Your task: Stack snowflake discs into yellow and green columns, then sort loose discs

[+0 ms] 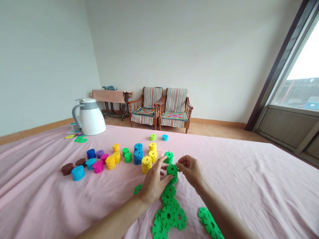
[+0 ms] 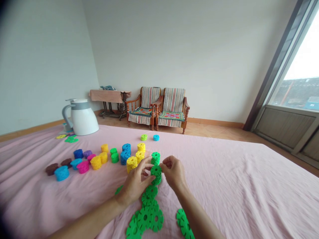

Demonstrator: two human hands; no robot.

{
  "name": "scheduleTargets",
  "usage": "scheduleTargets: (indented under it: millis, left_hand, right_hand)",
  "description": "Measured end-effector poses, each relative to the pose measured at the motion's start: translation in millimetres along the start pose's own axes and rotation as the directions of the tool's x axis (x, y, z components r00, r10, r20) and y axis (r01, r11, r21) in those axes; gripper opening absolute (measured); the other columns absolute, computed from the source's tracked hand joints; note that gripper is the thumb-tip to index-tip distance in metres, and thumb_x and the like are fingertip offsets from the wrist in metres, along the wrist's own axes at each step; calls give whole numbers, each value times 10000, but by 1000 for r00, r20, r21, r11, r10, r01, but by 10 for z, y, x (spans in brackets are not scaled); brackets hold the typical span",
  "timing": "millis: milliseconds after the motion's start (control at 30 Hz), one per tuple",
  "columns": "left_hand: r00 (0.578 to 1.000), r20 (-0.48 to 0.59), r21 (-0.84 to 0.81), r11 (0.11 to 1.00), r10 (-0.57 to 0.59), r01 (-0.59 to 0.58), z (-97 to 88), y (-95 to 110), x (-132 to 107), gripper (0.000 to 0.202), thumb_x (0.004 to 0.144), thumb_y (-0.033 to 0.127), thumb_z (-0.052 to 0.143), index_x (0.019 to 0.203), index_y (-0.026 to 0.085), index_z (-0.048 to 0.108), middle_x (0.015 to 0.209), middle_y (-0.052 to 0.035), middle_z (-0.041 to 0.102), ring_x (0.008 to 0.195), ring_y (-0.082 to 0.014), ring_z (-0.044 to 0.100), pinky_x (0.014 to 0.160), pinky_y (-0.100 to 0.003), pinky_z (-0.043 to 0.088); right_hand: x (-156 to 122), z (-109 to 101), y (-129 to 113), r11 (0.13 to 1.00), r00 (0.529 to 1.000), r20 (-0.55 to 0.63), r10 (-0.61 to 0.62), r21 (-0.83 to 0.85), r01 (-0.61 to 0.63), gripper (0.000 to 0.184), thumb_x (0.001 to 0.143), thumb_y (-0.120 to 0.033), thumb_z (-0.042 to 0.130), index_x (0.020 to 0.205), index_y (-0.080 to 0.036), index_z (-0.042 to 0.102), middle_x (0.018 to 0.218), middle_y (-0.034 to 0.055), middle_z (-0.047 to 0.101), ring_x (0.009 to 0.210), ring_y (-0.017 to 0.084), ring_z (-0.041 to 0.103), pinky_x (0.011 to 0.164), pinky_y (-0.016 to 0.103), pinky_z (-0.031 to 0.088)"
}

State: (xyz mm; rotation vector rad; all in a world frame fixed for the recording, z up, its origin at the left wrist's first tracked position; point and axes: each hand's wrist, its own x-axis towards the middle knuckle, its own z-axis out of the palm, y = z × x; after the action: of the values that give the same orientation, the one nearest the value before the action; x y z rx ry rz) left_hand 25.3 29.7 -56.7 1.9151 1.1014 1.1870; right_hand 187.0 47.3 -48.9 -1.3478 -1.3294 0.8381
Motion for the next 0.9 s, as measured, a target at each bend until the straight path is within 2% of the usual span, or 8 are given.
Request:
scheduleTargets:
  millis: [233, 300, 367, 467, 600, 700, 800, 900]
  left_hand:
    - [1000, -7, 3, 1000, -11, 11, -18, 19, -10, 557, 760, 177, 645, 1264, 226, 411, 1077, -75, 619, 890, -173, 603, 750, -299, 498]
    - [1000, -6, 4, 1000, -8, 8, -26, 16, -14, 563, 759, 184, 645, 1268, 224, 407, 1085, -80, 617, 910, -182, 599, 756, -307, 496]
    - [1000, -8, 5, 1000, 3, -3, -35, 14, -18, 573, 752, 190, 651, 1270, 221, 408, 1085, -85, 617, 929, -193, 596, 767, -317, 494]
    - [1000, -21, 22, 1000, 20, -20, -51, 14, -21, 559, 748, 197, 650, 1259, 221, 425, 1076, -85, 622, 923, -199, 601, 781, -333, 492]
    - [996, -59, 48, 997, 66, -64, -79, 26, -21, 383, 835, 205, 531, 1211, 222, 462, 1027, -65, 639, 919, -177, 612, 807, -331, 491]
    - [989, -78, 71, 991, 122, -117, -105, 41, -21, 289, 880, 186, 439, 1164, 211, 488, 1012, -61, 644, 940, -165, 608, 823, -325, 489]
    - [987, -79, 97, 986, 143, -135, -119, 46, -25, 286, 874, 149, 423, 1141, 209, 505, 1025, -59, 642, 954, -164, 603, 830, -323, 491]
    - [987, -68, 97, 986, 145, -138, -113, 34, -30, 322, 860, 128, 429, 1164, 212, 494, 1021, -56, 642, 957, -164, 603, 839, -324, 494]
  right_hand:
    - [-56, -91, -92, 987, 996, -56, -70, -152, 61, 114, 695, -284, 523, 688, -173, 548, 600, 13, 612, 544, 140, 590, 500, 240, 425]
    - [-135, -165, -183, 965, 994, 28, -108, -238, 112, 128, 721, -275, 500, 664, -172, 550, 577, 3, 589, 530, 124, 560, 478, 222, 387]
    - [-252, -232, -289, 926, 963, 238, -124, -322, 198, 124, 729, -236, 491, 658, -172, 570, 548, -14, 563, 507, 105, 526, 457, 206, 341]
    - [-457, -271, -417, 806, 855, 506, -118, -454, 380, 154, 704, -137, 486, 769, -197, 612, 541, -32, 573, 496, 93, 513, 464, 203, 304]
    - [-663, -192, -460, 489, 780, 609, -143, -642, 590, 274, 682, -70, 490, 903, -205, 582, 698, 28, 669, 611, 154, 611, 494, 239, 293]
    - [-721, -107, -431, 279, 738, 663, -127, -690, 668, 273, 696, -52, 482, 923, -186, 554, 735, 60, 675, 618, 191, 636, 471, 265, 261]
    - [-723, -63, -393, 207, 722, 680, -129, -694, 690, 302, 704, -17, 457, 932, -194, 548, 730, 53, 670, 613, 195, 640, 462, 276, 255]
    - [-710, -55, -372, 203, 710, 691, -137, -682, 703, 249, 737, -21, 446, 874, -191, 566, 722, 56, 666, 615, 202, 637, 468, 278, 280]
